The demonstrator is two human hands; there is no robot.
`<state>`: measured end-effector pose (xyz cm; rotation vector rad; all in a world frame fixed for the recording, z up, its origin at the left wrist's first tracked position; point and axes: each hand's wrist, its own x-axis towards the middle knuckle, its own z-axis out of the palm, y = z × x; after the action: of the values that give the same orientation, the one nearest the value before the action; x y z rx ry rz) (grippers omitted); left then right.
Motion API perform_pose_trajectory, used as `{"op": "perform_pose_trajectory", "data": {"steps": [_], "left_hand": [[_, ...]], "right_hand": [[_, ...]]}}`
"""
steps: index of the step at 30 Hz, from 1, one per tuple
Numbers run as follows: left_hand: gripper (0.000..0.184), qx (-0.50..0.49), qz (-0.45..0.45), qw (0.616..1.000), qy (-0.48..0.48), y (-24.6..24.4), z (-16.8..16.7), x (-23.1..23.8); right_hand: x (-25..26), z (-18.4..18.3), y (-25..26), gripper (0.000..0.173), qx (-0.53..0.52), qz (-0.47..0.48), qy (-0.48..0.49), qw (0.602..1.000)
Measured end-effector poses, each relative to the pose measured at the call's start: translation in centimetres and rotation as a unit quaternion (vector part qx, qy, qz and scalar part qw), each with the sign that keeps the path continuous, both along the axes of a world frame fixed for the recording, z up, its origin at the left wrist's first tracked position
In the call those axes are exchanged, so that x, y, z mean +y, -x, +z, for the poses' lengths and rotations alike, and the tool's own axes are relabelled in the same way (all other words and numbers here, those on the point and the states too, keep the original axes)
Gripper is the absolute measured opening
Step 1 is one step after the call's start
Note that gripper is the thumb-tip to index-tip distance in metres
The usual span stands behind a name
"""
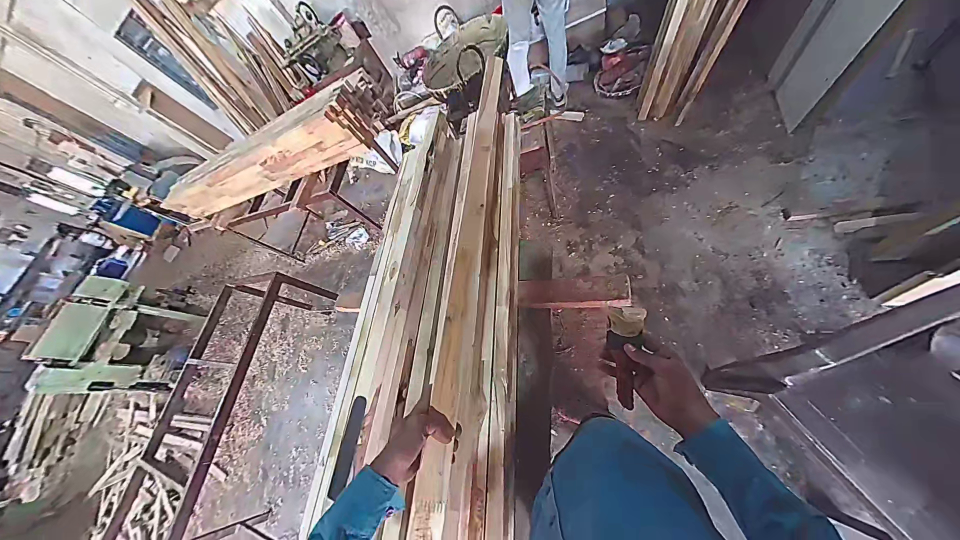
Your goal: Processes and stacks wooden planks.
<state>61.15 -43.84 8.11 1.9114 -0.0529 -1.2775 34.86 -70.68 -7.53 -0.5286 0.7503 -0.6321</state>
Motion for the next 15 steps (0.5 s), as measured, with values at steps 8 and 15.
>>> {"op": "perform_pose_trajectory", "data": {"steps": [8, 15], "left_hand": [[0.031, 0.111, 0.073, 0.990, 0.047, 11.7, -11.9, 0.6], [0.044, 0.087, 0.077, 0.982, -0.151, 22.3, -10.5, -4.7]], "right_hand": [[1.1, 1.1, 3.9, 0.029, 0.050, 0.041, 0.031, 0.997], [0.5, 1.7, 8.1, 0.029, 0.148, 0.205, 0.122, 0.960]]}}
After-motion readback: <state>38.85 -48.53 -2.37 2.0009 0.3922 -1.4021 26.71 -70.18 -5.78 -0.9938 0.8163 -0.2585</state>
